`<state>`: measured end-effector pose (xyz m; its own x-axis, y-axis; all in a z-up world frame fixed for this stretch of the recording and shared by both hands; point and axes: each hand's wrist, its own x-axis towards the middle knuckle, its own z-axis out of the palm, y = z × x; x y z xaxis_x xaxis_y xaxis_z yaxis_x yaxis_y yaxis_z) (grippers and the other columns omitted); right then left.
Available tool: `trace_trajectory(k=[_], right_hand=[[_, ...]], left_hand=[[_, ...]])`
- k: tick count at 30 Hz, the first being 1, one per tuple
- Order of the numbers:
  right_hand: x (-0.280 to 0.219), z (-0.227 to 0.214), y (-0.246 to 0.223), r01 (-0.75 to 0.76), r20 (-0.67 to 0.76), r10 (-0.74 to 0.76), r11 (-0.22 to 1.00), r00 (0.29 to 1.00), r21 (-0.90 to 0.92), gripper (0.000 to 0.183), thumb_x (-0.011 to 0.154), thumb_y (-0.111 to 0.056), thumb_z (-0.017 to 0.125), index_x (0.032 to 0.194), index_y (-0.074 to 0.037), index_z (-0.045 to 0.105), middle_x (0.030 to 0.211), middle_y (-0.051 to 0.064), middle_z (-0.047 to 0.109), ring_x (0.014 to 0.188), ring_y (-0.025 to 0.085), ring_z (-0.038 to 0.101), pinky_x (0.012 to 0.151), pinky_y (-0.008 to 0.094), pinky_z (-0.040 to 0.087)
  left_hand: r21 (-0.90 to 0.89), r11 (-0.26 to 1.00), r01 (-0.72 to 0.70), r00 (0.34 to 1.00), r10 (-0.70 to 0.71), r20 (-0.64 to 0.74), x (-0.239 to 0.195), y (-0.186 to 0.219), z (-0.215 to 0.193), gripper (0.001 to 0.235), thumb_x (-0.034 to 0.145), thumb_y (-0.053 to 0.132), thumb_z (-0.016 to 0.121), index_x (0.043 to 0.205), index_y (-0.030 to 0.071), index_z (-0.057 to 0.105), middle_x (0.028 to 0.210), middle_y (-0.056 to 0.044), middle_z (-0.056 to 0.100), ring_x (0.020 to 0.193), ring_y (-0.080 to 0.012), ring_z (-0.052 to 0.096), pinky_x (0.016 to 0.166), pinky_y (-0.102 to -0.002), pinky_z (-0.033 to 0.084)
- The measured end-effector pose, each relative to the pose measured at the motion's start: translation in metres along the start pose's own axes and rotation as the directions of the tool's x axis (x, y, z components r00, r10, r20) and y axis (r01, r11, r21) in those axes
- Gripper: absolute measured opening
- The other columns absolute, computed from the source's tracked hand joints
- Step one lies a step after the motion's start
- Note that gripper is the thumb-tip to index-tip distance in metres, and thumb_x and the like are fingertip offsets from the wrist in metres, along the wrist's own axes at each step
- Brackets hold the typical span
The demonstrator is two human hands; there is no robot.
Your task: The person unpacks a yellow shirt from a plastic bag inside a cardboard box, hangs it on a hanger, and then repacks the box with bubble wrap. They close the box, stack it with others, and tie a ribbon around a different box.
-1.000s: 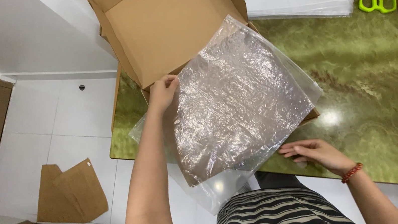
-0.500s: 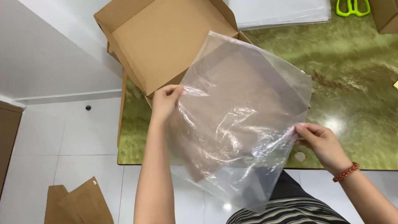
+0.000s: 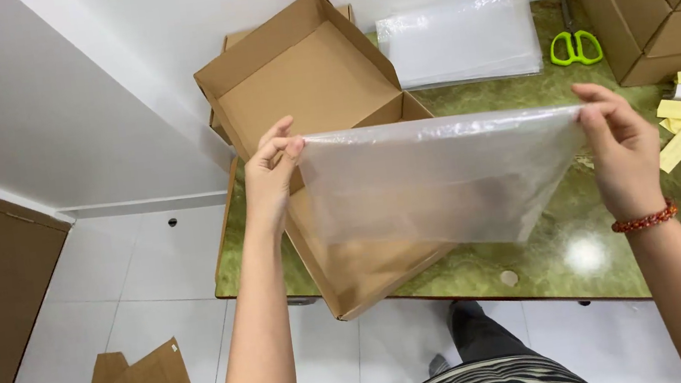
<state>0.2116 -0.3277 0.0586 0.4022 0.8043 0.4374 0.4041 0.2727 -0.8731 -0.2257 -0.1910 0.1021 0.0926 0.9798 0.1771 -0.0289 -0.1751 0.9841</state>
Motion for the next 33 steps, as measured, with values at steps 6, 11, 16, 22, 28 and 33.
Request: trace_trajectory(k=[6, 11, 16, 22, 28, 33], right_hand=[[0.045, -0.004, 0.028, -0.165, 0.032, 0.168, 0.880, 0.985, 0.446, 0.012, 0.121, -0.028, 0.062, 0.111, -0.022, 0.062, 0.102, -0.012, 0.059, 0.091, 0.000, 0.054, 0.080, 0.017, 0.047], [0.059, 0.003, -0.016, -0.323, 0.231, 0.245, 0.847, 0.942, 0.422, 0.053, 0.101, -0.009, 0.068, 0.151, -0.017, 0.054, 0.126, 0.003, 0.068, 0.106, 0.014, 0.068, 0.088, 0.030, 0.063], [0.075, 0.014, 0.015, -0.490, 0.316, 0.403, 0.827, 0.859, 0.276, 0.061, 0.100, -0.006, 0.064, 0.158, -0.021, 0.050, 0.111, 0.005, 0.068, 0.085, 0.017, 0.066, 0.069, 0.033, 0.059], [0.086, 0.037, 0.131, -0.579, 0.245, 0.533, 0.792, 0.810, 0.193, 0.026, 0.103, -0.017, 0.070, 0.125, -0.020, 0.055, 0.079, 0.003, 0.068, 0.049, 0.007, 0.050, 0.038, 0.023, 0.037], [0.088, 0.056, 0.232, -0.595, 0.246, 0.547, 0.774, 0.800, 0.215, 0.042, 0.104, -0.013, 0.071, 0.140, -0.017, 0.051, 0.086, 0.008, 0.072, 0.069, 0.018, 0.070, 0.058, 0.031, 0.060], [0.080, 0.071, 0.253, -0.675, 0.230, 0.639, 0.723, 0.734, 0.145, 0.046, 0.105, -0.017, 0.071, 0.142, -0.019, 0.046, 0.091, 0.011, 0.073, 0.071, 0.020, 0.071, 0.058, 0.029, 0.059]], left_hand=[[-0.124, 0.992, -0.019, 0.997, 0.028, 0.078, -0.010, 0.041, 0.016, 0.033, 0.095, 0.039, 0.074, 0.117, 0.015, 0.078, 0.143, -0.007, 0.073, 0.130, -0.0154, 0.067, 0.100, -0.034, 0.060], [-0.083, 0.983, 0.164, 0.986, -0.163, 0.019, 0.003, 0.035, 0.023, 0.074, 0.087, 0.028, 0.077, 0.154, 0.011, 0.052, 0.149, -0.008, 0.067, 0.136, -0.0133, 0.062, 0.111, -0.030, 0.052], [-0.026, 0.954, 0.300, 0.949, -0.295, 0.115, 0.019, 0.019, 0.040, 0.084, 0.093, 0.018, 0.073, 0.168, 0.023, 0.036, 0.136, -0.006, 0.073, 0.114, -0.0160, 0.070, 0.091, -0.032, 0.057], [-0.022, 0.957, 0.290, 0.950, -0.285, 0.126, 0.056, -0.108, 0.042, 0.074, 0.098, 0.018, 0.072, 0.166, 0.014, 0.043, 0.100, 0.000, 0.073, 0.071, -0.0061, 0.056, 0.059, -0.021, 0.040], [0.051, 0.945, 0.323, 0.946, -0.323, -0.012, 0.064, -0.206, 0.046, 0.076, 0.097, 0.013, 0.078, 0.164, 0.018, 0.043, 0.075, -0.005, 0.066, 0.054, -0.0125, 0.057, 0.041, -0.021, 0.047], [0.021, 0.835, 0.550, 0.820, -0.535, -0.202, 0.040, -0.249, 0.054, 0.064, 0.094, 0.032, 0.082, 0.153, 0.027, 0.057, 0.095, 0.002, 0.074, 0.074, -0.0079, 0.062, 0.056, -0.017, 0.045]])
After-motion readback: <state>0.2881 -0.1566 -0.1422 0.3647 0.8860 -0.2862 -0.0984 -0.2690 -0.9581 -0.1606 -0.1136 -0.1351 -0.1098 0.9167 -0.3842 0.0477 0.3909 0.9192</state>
